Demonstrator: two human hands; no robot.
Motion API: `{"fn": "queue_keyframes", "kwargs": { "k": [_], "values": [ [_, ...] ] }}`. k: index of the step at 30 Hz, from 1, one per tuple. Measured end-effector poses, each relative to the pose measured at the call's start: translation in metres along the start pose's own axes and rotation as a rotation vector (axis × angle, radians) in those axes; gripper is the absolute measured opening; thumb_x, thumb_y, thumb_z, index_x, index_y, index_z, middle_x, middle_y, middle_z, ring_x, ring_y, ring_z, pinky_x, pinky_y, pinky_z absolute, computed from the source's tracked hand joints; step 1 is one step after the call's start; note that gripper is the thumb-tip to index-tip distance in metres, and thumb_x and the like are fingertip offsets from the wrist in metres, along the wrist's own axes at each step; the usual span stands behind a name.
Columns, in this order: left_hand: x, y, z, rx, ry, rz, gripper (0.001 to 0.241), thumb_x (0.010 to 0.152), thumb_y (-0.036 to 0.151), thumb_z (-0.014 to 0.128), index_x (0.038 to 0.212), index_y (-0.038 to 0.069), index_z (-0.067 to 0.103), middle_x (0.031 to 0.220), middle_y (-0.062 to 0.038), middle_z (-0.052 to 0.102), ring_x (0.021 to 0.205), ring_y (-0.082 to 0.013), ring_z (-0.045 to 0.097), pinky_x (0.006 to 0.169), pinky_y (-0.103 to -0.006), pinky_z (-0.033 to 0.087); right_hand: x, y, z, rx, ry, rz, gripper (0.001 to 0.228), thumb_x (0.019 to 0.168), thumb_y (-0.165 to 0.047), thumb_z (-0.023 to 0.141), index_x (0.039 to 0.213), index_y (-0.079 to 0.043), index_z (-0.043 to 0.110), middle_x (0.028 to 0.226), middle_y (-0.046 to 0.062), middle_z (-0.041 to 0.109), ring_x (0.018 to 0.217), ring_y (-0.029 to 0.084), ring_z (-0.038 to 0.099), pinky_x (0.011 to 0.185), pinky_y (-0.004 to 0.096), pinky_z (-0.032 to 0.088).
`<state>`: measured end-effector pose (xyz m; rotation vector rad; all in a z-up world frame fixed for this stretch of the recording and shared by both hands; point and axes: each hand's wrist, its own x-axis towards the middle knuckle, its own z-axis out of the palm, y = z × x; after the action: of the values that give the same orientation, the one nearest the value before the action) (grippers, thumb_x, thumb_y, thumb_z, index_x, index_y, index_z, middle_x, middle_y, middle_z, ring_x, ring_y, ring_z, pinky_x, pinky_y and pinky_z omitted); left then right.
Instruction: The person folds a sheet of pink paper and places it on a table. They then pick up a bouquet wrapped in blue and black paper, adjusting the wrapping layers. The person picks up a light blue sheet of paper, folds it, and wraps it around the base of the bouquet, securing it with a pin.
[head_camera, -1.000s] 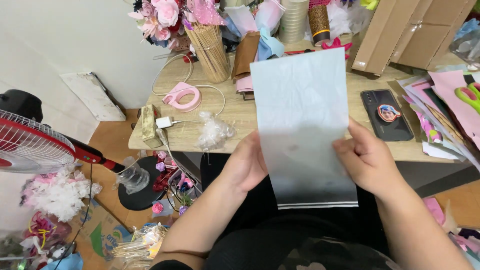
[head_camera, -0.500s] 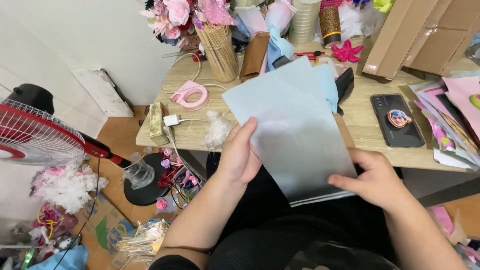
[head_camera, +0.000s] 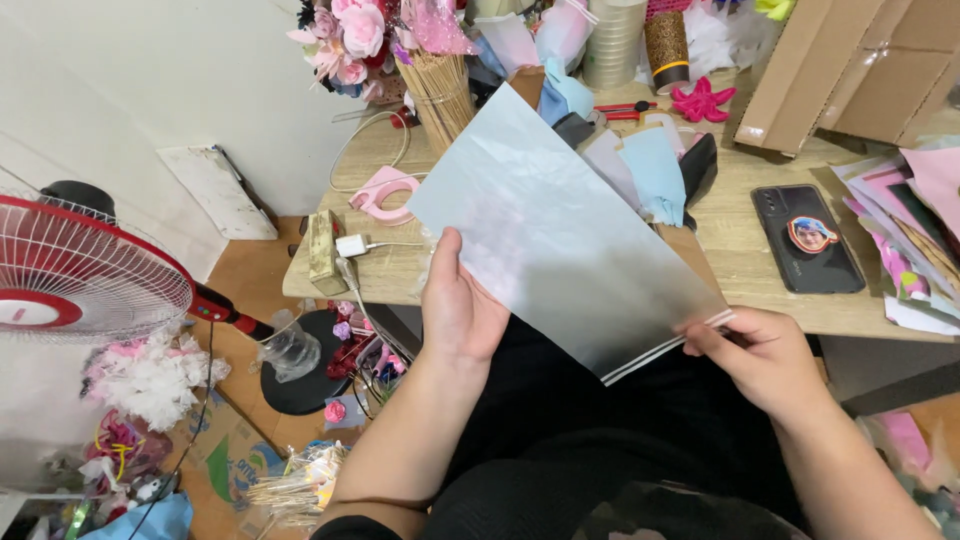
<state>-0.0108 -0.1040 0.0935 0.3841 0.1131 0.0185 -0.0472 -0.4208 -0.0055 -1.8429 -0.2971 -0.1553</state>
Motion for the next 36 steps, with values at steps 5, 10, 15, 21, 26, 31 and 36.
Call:
{"fn": "queue_keyframes", "kwargs": {
  "k": [5, 10, 15, 21, 26, 31, 36],
  "values": [
    [-0.003, 0.001, 0.001, -0.011, -0.004, -0.015, 0.053, 0.105, 0.031, 0.045, 0.148, 0.002, 0.051, 0.140, -0.016, 0.061, 0.130, -0.0297, 0.058, 0.118, -0.0437, 0.041, -0.003, -0.008, 0.002, 0.021, 0.010, 0.054, 0.016, 0.090, -0.015, 0.073, 0.095, -0.002, 0.082, 0.087, 0.009, 0.083, 0.078, 0.013, 0.074, 0.077, 0.025, 0.057],
    [-0.006, -0.001, 0.003, 0.017, 0.019, -0.025, 0.054, 0.105, 0.031, 0.044, 0.149, 0.002, 0.050, 0.141, -0.016, 0.061, 0.130, -0.0290, 0.057, 0.119, -0.0429, 0.040, -0.005, -0.001, 0.003, 0.027, 0.020, 0.073, 0.019, 0.091, -0.018, 0.072, 0.097, -0.002, 0.082, 0.087, 0.008, 0.082, 0.077, 0.013, 0.073, 0.076, 0.025, 0.057],
    [-0.001, -0.005, -0.009, 0.007, -0.050, -0.007, 0.051, 0.104, 0.029, 0.047, 0.147, 0.002, 0.051, 0.140, -0.016, 0.061, 0.129, -0.0294, 0.058, 0.119, -0.0439, 0.040, -0.005, 0.004, 0.002, 0.019, 0.001, 0.019, 0.017, 0.091, -0.017, 0.073, 0.096, -0.003, 0.082, 0.087, 0.007, 0.082, 0.080, 0.012, 0.073, 0.081, 0.026, 0.056],
    [-0.002, -0.006, -0.014, 0.056, -0.070, -0.049, 0.052, 0.104, 0.031, 0.047, 0.147, 0.003, 0.052, 0.138, -0.017, 0.063, 0.128, -0.0302, 0.059, 0.117, -0.0450, 0.042, -0.005, 0.010, -0.001, -0.009, -0.042, -0.020, 0.013, 0.089, -0.014, 0.073, 0.092, -0.005, 0.082, 0.093, 0.006, 0.084, 0.087, 0.013, 0.076, 0.088, 0.027, 0.056],
    [-0.001, -0.010, -0.020, 0.081, -0.149, -0.020, 0.050, 0.104, 0.029, 0.049, 0.146, 0.001, 0.052, 0.139, -0.017, 0.063, 0.129, -0.0301, 0.060, 0.116, -0.0464, 0.043, -0.005, 0.007, -0.005, -0.080, -0.116, -0.058, 0.017, 0.086, -0.018, 0.075, 0.098, -0.008, 0.082, 0.104, 0.004, 0.084, 0.098, 0.013, 0.077, 0.096, 0.028, 0.055],
    [-0.005, -0.012, -0.017, 0.174, -0.217, -0.108, 0.053, 0.104, 0.028, 0.051, 0.149, 0.000, 0.049, 0.140, -0.019, 0.061, 0.127, -0.0311, 0.061, 0.113, -0.0468, 0.046, -0.010, 0.024, -0.018, -0.209, -0.128, -0.017, 0.056, 0.075, -0.025, 0.083, 0.129, -0.013, 0.072, 0.110, 0.001, 0.079, 0.102, 0.013, 0.072, 0.097, 0.029, 0.050],
    [-0.004, -0.018, -0.020, 0.200, -0.297, -0.084, 0.043, 0.107, 0.019, 0.050, 0.143, -0.005, 0.052, 0.135, -0.021, 0.065, 0.122, -0.0320, 0.064, 0.108, -0.0464, 0.051, -0.011, 0.023, -0.021, -0.077, -0.163, -0.018, 0.056, 0.079, -0.022, 0.079, 0.133, -0.010, 0.069, 0.107, 0.002, 0.081, 0.099, 0.013, 0.073, 0.090, 0.028, 0.048]
  ]
}}
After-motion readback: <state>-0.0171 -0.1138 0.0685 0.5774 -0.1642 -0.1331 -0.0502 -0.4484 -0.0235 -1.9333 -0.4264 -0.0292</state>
